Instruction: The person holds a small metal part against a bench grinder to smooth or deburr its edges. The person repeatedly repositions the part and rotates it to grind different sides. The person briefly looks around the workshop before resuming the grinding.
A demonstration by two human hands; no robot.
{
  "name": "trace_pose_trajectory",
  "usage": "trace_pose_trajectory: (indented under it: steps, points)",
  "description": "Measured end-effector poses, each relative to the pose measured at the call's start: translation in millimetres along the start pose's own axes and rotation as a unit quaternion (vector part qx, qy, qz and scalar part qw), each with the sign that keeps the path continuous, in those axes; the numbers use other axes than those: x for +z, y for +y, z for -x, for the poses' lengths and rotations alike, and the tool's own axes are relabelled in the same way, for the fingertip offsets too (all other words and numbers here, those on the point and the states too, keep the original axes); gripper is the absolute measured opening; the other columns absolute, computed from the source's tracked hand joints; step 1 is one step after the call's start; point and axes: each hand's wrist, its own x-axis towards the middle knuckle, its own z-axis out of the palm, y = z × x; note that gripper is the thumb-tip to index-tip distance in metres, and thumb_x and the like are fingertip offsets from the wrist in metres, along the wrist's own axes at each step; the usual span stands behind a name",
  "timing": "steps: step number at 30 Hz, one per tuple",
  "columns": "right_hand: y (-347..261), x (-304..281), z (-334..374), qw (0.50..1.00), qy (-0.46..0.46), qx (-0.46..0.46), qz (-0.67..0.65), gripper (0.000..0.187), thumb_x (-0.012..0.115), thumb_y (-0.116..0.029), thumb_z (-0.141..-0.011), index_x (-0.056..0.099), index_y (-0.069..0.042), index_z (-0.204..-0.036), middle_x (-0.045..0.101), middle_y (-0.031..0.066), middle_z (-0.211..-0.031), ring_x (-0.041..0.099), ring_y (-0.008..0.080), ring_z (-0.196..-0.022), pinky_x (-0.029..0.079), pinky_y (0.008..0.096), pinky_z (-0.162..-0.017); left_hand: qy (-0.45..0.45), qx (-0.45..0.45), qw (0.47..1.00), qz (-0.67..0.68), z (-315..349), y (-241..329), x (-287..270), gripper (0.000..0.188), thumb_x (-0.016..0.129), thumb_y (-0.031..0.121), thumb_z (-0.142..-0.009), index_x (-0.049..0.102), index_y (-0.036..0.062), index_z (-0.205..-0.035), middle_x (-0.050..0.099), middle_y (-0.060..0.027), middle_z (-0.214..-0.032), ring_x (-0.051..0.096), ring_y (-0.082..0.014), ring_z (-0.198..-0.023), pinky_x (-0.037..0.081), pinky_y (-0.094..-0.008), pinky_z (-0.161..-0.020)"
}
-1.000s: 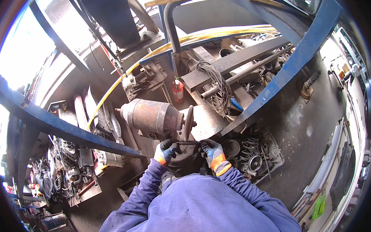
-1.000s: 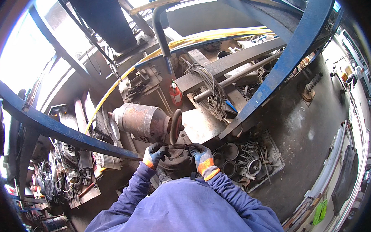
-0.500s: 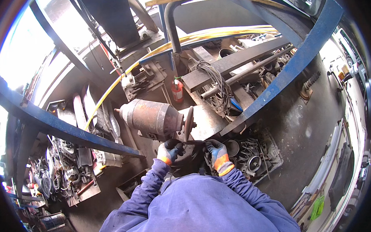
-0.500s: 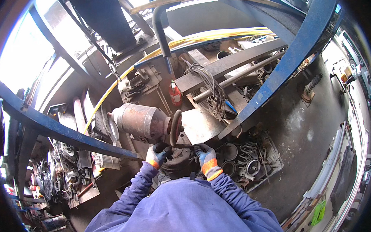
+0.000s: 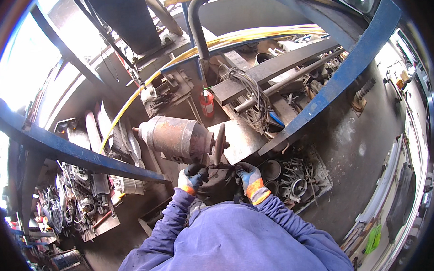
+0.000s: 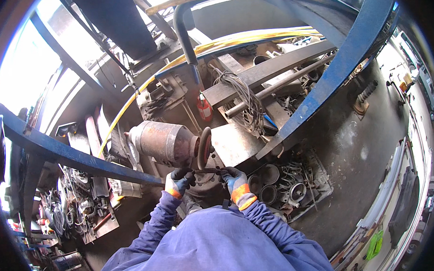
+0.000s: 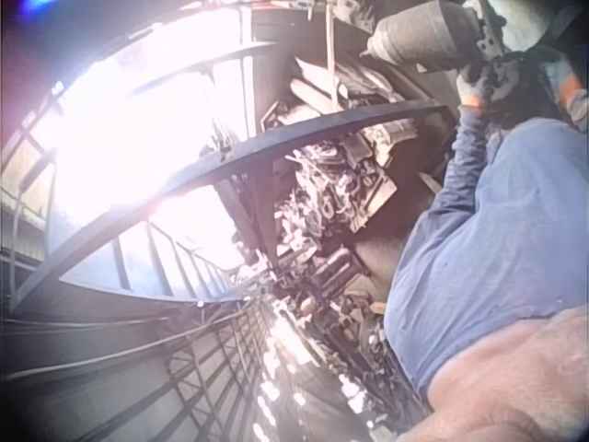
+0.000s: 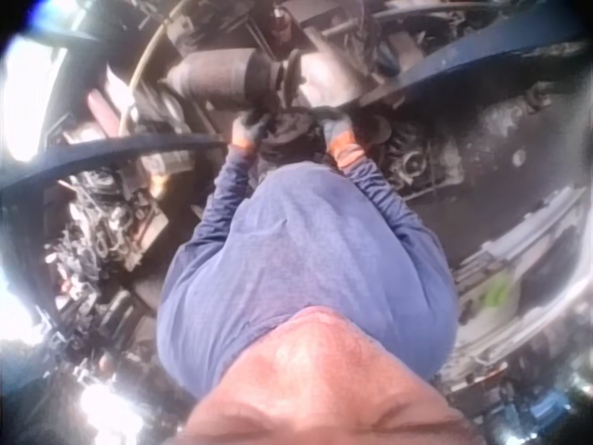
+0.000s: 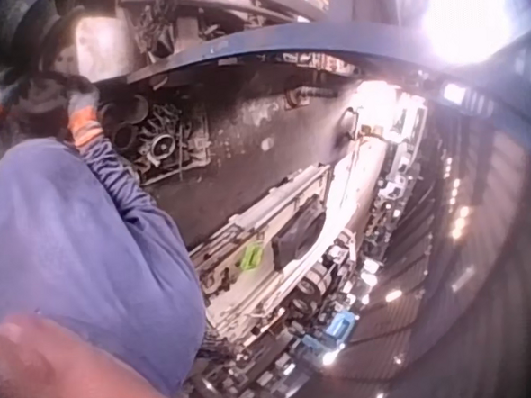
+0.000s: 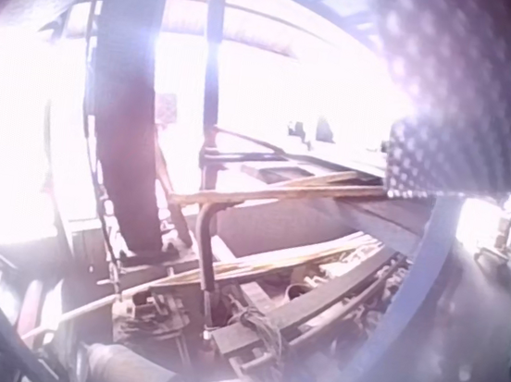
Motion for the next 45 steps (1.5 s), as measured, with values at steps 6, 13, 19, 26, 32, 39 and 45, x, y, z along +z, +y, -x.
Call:
trace_pose_trajectory:
  steps: [6, 13, 19, 26, 32, 39, 45]
  points:
    - [-18, -12, 16, 0.99, -0.088, -0.07, 0.082, 0.015, 0.063, -0.013, -0.095, 0.07, -0.003, -0.104, 0.065, -0.0019, -0.079, 0.053, 0.0042, -0.066, 0.043, 0.0199, -0.06, -0.048, 0.103, 0.994, -0.003, 12, 3, -16, 0.017, 0.071, 0.005, -0.085, 0.07, 0.0004, -0.102, 0.071, -0.0065, -0.086, 0.066, -0.0128, -0.075, 0.051, -0.0252, -0.063]
    - [-48, -13, 43, 0.961, -0.137, -0.172, 0.169, 0.022, 0.055, 0.008, -0.09, 0.069, -0.004, -0.103, 0.065, -0.0019, -0.089, 0.056, 0.0047, -0.081, 0.047, 0.0203, -0.075, -0.053, 0.289, 0.938, -0.184, 33, 44, -19, 0.026, 0.076, -0.003, -0.073, 0.074, 0.0067, -0.097, 0.071, -0.01, -0.095, 0.07, -0.0209, -0.086, 0.055, -0.0295, -0.075]
    - [-52, -10, 45, 0.957, -0.134, -0.178, 0.184, 0.018, 0.054, 0.005, -0.092, 0.068, -0.002, -0.102, 0.062, -0.0031, -0.082, 0.055, 0.0041, -0.073, 0.046, 0.0192, -0.068, -0.024, 0.308, 0.922, -0.231, 39, 53, -16, 0.023, 0.075, -0.002, -0.074, 0.073, 0.0057, -0.096, 0.071, -0.0098, -0.094, 0.07, -0.0219, -0.085, 0.056, -0.0301, -0.072]
    - [-8, -13, 29, 0.987, -0.062, -0.059, 0.133, 0.011, 0.059, -0.006, -0.095, 0.067, -0.002, -0.1, 0.061, -0.0029, -0.076, 0.05, 0.0025, -0.059, 0.041, 0.0197, -0.054, -0.044, 0.282, 0.903, -0.32, 30, 20, -10, 0.021, 0.074, 0.01, -0.083, 0.068, 0.0014, -0.101, 0.068, -0.0095, -0.085, 0.065, -0.022, -0.073, 0.052, -0.0319, -0.065]
    - [-27, -2, 31, 0.993, -0.038, 0.081, 0.072, 0.018, 0.063, -0.023, -0.095, 0.067, -0.005, -0.092, 0.059, -0.0006, -0.069, 0.048, 0.0058, -0.05, 0.04, 0.023, -0.046, -0.117, -0.038, 0.992, -0.04, 22, 4, -6, 0.019, 0.063, 0.016, -0.095, 0.069, -0.0003, -0.103, 0.057, 0.0024, -0.069, 0.051, -0.0063, -0.063, 0.041, -0.024, -0.055]
    - [-44, 10, 20, 0.992, -0.013, 0.128, -0.011, 0.023, 0.062, -0.025, -0.094, 0.062, -0.008, -0.078, 0.054, -0.0009, -0.059, 0.047, 0.0089, -0.044, 0.037, 0.0265, -0.041, -0.057, -0.14, 0.987, 0.056, 7, 27, -1, 0.022, 0.065, 0.021, -0.091, 0.074, 0.002, -0.096, 0.05, 0.0068, -0.06, 0.039, -0.0039, -0.048, 0.029, -0.0239, -0.044]
    - [-39, 7, 14, 0.994, 0.0, 0.111, -0.004, 0.02, 0.063, -0.022, -0.093, 0.063, -0.006, -0.081, 0.056, 0.0009, -0.064, 0.046, 0.0083, -0.045, 0.036, 0.025, -0.042, -0.063, -0.136, 0.988, 0.045, 3, 31, 0, 0.022, 0.067, 0.022, -0.09, 0.073, 0.0012, -0.095, 0.049, 0.0062, -0.058, 0.039, -0.0043, -0.045, 0.027, -0.0236, -0.042]
